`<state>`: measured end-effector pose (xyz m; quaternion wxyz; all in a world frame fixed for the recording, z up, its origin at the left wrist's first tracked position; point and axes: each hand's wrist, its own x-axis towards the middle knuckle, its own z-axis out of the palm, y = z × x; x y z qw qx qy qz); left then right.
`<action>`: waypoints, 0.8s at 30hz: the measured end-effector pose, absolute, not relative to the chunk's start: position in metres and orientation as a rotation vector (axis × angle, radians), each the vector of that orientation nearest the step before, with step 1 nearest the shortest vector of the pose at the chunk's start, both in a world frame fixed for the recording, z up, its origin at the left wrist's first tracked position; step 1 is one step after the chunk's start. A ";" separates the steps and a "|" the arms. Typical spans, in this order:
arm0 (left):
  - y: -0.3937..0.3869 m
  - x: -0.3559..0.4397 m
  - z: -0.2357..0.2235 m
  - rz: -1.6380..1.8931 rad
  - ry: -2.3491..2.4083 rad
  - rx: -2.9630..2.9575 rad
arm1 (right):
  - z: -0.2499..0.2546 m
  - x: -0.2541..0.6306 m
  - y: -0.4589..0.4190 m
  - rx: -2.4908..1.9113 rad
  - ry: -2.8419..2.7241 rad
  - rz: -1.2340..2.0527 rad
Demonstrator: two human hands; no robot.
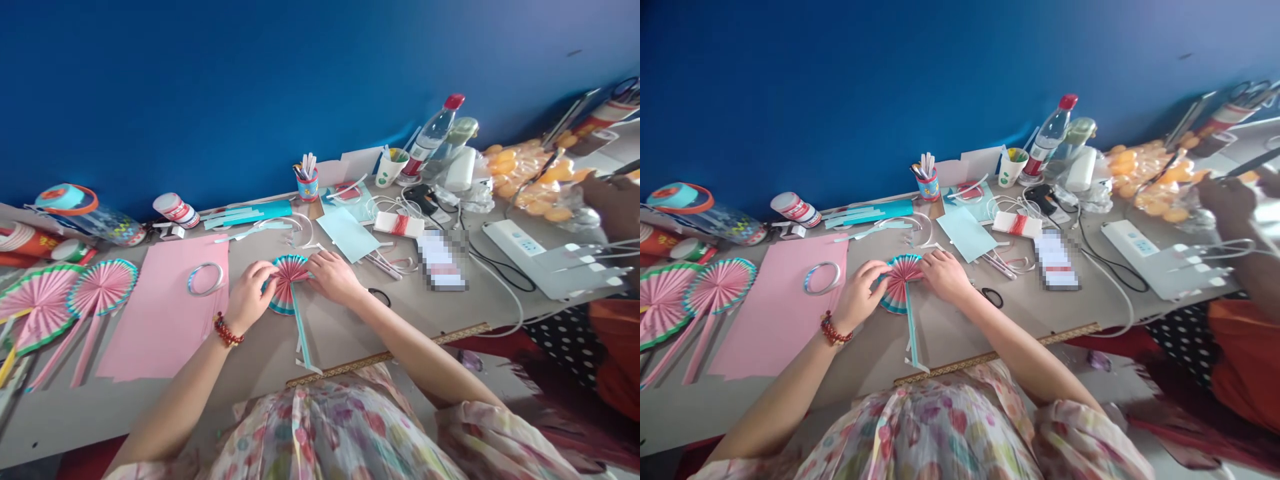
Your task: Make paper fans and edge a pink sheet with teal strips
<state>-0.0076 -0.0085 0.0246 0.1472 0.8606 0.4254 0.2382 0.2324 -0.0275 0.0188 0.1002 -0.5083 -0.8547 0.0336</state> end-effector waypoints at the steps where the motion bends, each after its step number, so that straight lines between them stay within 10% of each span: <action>1: -0.014 -0.011 0.024 0.687 1.279 2.454 | 0.018 0.232 -0.028 -1.477 -2.537 0.089; 24: -0.065 -0.023 0.019 0.445 1.620 2.473 | 0.029 0.204 -0.026 -1.352 -2.558 0.191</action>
